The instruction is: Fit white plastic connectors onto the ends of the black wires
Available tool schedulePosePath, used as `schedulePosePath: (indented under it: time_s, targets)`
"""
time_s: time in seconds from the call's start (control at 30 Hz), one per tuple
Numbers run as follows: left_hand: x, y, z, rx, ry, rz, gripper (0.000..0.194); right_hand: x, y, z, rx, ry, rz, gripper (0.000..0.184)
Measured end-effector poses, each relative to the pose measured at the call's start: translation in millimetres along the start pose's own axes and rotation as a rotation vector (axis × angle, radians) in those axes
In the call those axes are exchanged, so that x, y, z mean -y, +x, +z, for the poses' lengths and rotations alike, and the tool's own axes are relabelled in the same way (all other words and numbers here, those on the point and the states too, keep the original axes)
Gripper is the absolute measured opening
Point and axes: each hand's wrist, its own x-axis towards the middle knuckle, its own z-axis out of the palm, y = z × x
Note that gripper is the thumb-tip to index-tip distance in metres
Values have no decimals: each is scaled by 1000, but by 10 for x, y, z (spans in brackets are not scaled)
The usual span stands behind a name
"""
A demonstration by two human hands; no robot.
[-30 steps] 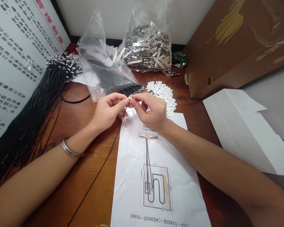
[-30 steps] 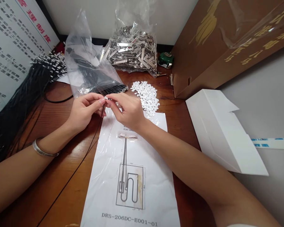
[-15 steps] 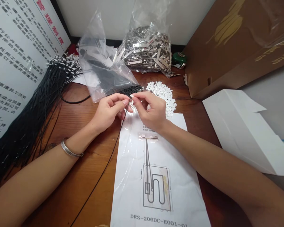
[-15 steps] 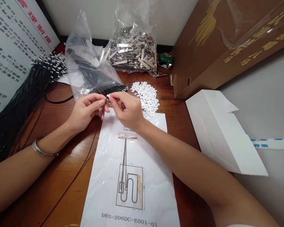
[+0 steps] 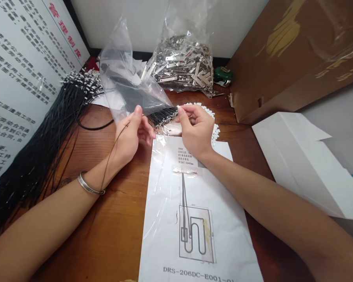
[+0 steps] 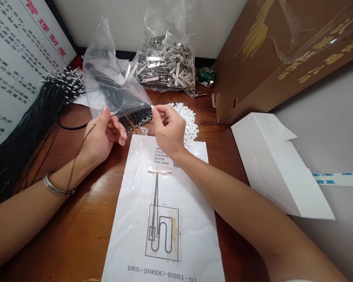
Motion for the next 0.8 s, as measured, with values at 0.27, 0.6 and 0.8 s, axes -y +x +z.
schedulePosePath:
  time_s: [0.27,0.6,0.8]
  targets:
    - [-132,344,-343,-562,-298,27,49,50,-16,-2,18,39,24,11]
    - [-164,376,-507,-616,-251,160,65,94,-46,-12,102,-17,-59,11]
    - [-40,230,-240,-423,-62,212,51,92,-73,-14,146,-69,-119,9]
